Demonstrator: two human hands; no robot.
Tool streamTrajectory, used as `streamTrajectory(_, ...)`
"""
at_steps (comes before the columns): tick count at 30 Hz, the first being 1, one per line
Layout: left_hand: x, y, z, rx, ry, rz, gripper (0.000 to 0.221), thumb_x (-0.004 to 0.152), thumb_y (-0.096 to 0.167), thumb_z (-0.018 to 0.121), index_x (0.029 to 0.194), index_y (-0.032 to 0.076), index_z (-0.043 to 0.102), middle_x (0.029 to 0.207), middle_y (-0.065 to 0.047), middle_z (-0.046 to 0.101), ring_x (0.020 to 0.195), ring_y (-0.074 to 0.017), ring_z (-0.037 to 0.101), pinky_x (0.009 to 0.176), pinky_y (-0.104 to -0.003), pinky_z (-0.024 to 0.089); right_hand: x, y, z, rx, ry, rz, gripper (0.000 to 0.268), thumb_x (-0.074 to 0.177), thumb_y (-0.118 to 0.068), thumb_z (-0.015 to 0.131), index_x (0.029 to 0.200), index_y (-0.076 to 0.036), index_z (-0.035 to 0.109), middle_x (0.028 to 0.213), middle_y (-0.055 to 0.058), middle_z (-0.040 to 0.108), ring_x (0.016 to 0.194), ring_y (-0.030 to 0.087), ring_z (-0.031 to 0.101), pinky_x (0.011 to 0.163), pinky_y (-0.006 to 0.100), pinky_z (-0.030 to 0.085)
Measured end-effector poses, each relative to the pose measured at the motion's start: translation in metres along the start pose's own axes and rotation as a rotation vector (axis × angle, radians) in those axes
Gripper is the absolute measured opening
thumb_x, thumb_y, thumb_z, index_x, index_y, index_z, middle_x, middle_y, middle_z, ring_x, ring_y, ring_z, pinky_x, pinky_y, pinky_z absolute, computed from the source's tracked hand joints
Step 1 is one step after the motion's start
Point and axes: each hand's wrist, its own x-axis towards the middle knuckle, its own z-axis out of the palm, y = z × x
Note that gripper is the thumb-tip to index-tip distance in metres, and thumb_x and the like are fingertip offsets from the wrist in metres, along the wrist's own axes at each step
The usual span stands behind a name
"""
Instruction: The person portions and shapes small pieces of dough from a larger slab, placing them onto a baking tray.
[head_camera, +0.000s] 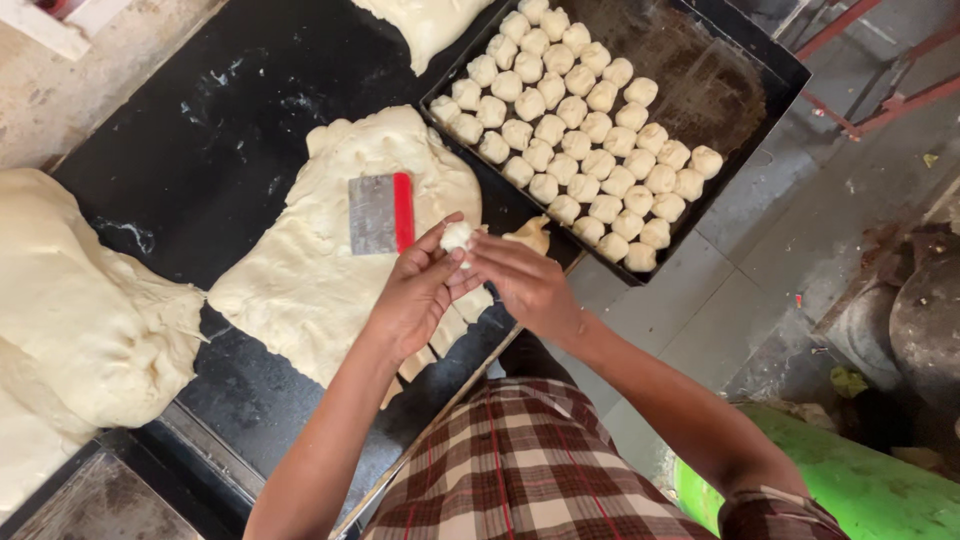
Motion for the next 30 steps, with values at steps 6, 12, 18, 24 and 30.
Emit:
streamTrajectory(6, 0.039, -0.013, 0.019, 0.508, -0.123, 0.256, 0.042, 0.104, 0.004, 0.039, 0.144, 0.005, 0.053, 0.140, -0.010, 0.055, 0.111, -0.0181, 0.072, 0.094, -0.036, 0.062, 0.040, 0.038, -0.049, 0.150, -0.045, 0.430, 0.046, 0.084, -0.008, 0.082, 0.127, 0.002, 0.069, 0.142, 0.020, 0.063, 0.134, 0.030, 0.060, 0.109, 0.040, 0.051)
streamTrajectory(12, 0.069, -0.027, 0.037, 0.487, -0.195, 0.276, 0.052, 0.104, 0.005, 0.055, 0.155, 0.006, 0.047, 0.143, -0.021, 0.044, 0.139, -0.0308, 0.044, 0.111, -0.043, 0.042, 0.037, 0.041, -0.064, 1.142, 0.162, 1.125, 0.061, 0.093, -0.041, 0.061, 0.146, -0.013, 0.052, 0.150, 0.015, 0.058, 0.139, 0.031, 0.056, 0.113, 0.042, 0.049)
streamTrajectory(18, 0.060, -0.018, 0.067, 0.326, -0.423, 0.396, 0.091, 0.111, 0.059, 0.035, 0.167, 0.024, -0.028, 0.166, -0.016, 0.026, 0.123, -0.0270, 0.069, 0.093, -0.033, 0.057, -0.014, 0.084, -0.083, -0.149, 0.118, 0.352, 0.043, 0.114, -0.030, 0.038, 0.142, -0.002, 0.056, 0.151, 0.020, 0.057, 0.148, 0.032, 0.049, 0.125, 0.048, 0.042)
streamTrajectory(24, 0.062, -0.008, 0.047, 0.760, 0.076, 0.578, 0.094, 0.109, 0.018, 0.058, 0.164, 0.015, -0.019, 0.170, -0.026, 0.020, 0.133, -0.0342, 0.063, 0.100, -0.042, 0.056, -0.015, 0.256, -0.162, -0.107, 0.148, 0.501, 0.046, 0.104, 0.010, 0.047, 0.148, 0.001, 0.057, 0.165, 0.027, 0.038, 0.155, 0.047, 0.023, 0.121, 0.048, 0.029)
streamTrajectory(30, 0.005, -0.012, -0.035, 0.982, 0.425, 0.665, 0.022, 0.114, 0.011, 0.061, 0.134, 0.005, 0.068, 0.140, -0.017, 0.072, 0.132, -0.0269, 0.068, 0.113, -0.036, 0.052, -0.077, 0.141, -0.052, 0.124, -0.391, 0.352, 0.030, 0.111, -0.012, 0.052, 0.141, -0.011, 0.056, 0.150, 0.012, 0.059, 0.142, 0.031, 0.057, 0.122, 0.040, 0.047)
